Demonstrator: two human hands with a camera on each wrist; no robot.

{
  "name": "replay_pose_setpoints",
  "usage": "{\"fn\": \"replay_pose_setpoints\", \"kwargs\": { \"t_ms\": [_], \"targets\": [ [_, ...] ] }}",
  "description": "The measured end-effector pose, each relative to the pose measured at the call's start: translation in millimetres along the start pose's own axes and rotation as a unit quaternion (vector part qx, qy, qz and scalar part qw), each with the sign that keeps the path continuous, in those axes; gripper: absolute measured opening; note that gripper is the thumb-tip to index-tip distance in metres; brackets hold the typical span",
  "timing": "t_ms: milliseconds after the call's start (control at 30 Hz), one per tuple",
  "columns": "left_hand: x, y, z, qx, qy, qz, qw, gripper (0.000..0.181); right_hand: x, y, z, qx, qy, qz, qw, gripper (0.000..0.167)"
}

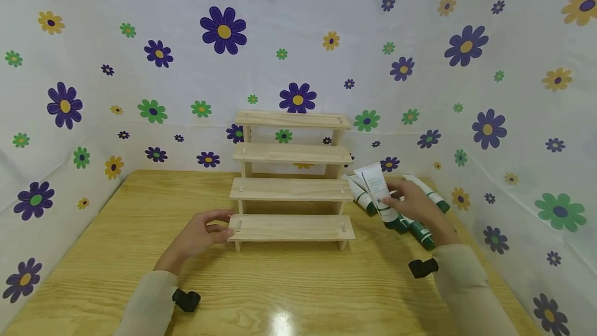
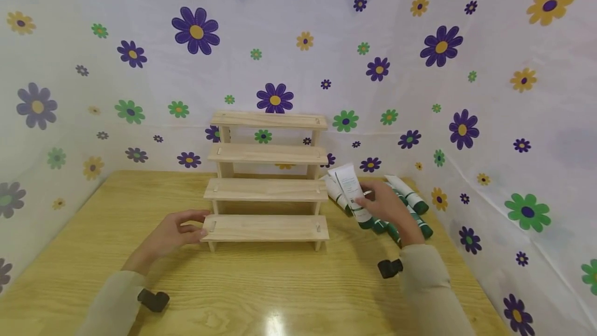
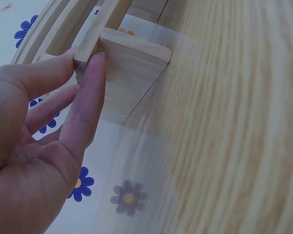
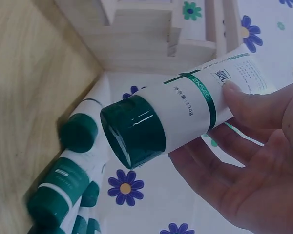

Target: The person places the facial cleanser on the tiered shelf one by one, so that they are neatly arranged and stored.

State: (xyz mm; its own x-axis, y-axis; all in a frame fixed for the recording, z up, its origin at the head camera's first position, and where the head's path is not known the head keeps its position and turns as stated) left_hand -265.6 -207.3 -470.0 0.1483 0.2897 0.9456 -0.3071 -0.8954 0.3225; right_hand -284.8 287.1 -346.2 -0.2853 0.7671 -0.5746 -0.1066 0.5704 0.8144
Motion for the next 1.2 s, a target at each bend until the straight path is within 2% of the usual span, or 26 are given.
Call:
{"fn": "replay_pose_setpoints", "kwargs": {
  "t_ms": [200,367,667,867,1200],
  "targets": [
    [0.2,1.0,0.3,-0.002,-0.002,0.001,1.0000,0.064,-14,10,-8.0,0.024,-0.006,-0.007,0.9997,0.039],
    [1.4,0.5,0.1,-0.002,-0.003,-0.001,1.0000,0.063,-25,17,-15.0,0.029,-0.017,-0.019,0.9992,0.043],
    [5.8,0.0,-1.7,-0.008,-0.014,0.009,0.9998,0.063,-47,29,-33.9,0.058,-0.034,-0.057,0.9961,0.046],
    [1.5,0.3,-2.4,-0.006,-0.010,0.009,0.9999,0.063,-66,33,-48.6,0.067,-0.048,-0.078,0.9935,0.051],
    [-1.1,0.2,-1.6,-0.002,-0.001,0.005,1.0000,0.063,-97,32,-76.2,0.082,-0.026,-0.122,0.9888,0.048]
  ]
}}
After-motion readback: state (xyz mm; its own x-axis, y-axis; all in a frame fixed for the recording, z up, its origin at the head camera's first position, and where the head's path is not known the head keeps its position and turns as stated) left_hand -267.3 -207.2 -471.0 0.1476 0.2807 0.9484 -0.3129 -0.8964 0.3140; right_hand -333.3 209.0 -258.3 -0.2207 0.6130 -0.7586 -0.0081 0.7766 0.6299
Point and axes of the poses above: each hand's wrist, its own z-axis away from the middle knuckle, its own y-axis out of the back of the hand, x = y × z, the point moved 2 cm from there along -z, towards the middle knuckle, and after that the axes turned 4 degrees about -y, right-handed, at the moved point
